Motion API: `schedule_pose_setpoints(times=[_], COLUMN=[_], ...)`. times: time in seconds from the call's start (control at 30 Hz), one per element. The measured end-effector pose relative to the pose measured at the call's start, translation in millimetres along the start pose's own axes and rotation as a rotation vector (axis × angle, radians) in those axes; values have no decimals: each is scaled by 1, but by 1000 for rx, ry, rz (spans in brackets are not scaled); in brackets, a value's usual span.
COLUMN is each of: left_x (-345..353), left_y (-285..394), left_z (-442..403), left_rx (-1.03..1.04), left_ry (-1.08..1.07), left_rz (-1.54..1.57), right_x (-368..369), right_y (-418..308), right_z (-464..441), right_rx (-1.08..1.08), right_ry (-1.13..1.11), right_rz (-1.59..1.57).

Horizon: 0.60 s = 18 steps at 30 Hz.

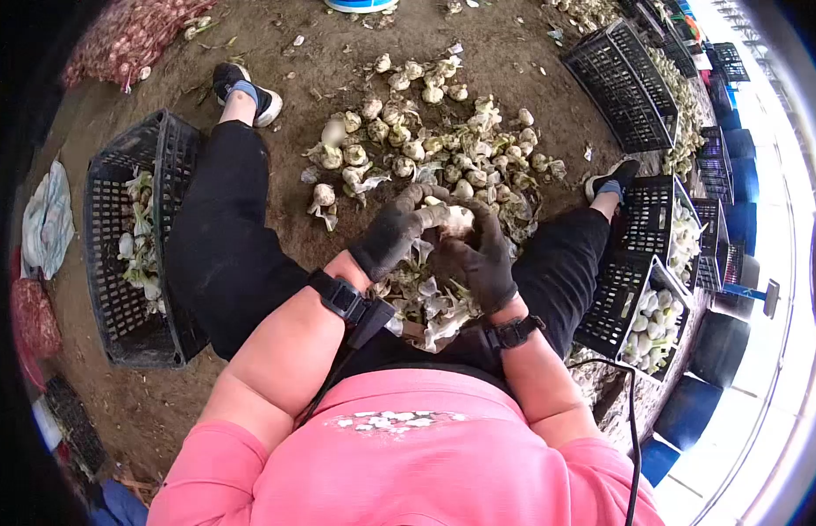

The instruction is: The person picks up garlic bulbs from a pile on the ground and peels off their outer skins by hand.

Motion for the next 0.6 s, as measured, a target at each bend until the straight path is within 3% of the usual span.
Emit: schedule_pose_setpoints(times=[0.03, 0.1, 0.13, 0.2, 0.23, 0.3, 0.33, 0.37, 0.43, 0.47, 0.6], left_x=[2, 1, -3, -7, -8, 3, -9, -8, -4, -3, -1], left_y=[5, 13, 6, -19, -17, -14, 9, 10, 10, 4, -2], left_z=[3, 7, 3, -8, -7, 1, -4, -2, 2, 3, 0], left_rx=[0, 117, 115, -12, -11, -150, 180, 180, 217, 87, 125], left_ry=[-1, 40, 41, -18, -16, -112, 102, 103, 89, 63, -21], left_rz=[0, -355, -353, -192, -191, 239, -48, -50, -486, -414, -316], right_x=[-3, -8, -7, -7, -3, 5, 3, 2, 0, -2, -3], right_y=[5, -3, -5, 14, 10, 14, 15, 19, 16, 21, 26], right_z=[-2, -5, -2, 0, 0, 1, 0, 0, 1, 1, -1], right_rx=[0, -328, -325, 97, 97, 289, 247, 248, 106, 109, 159], right_ry=[1, -2, -4, -26, -29, -10, -10, -11, -43, -31, -14], right_rz=[1, 372, 373, -60, -60, -490, -447, -449, -258, -235, -289])
Point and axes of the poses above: each hand's wrist, its own z-axis away from the middle knuckle, its own x-axis out of the palm, y = z × x, the point moved 10 cm from there along -z, towards the middle knuckle, and after that the axes turned 14 degrees about y, right-handed, at the moved point
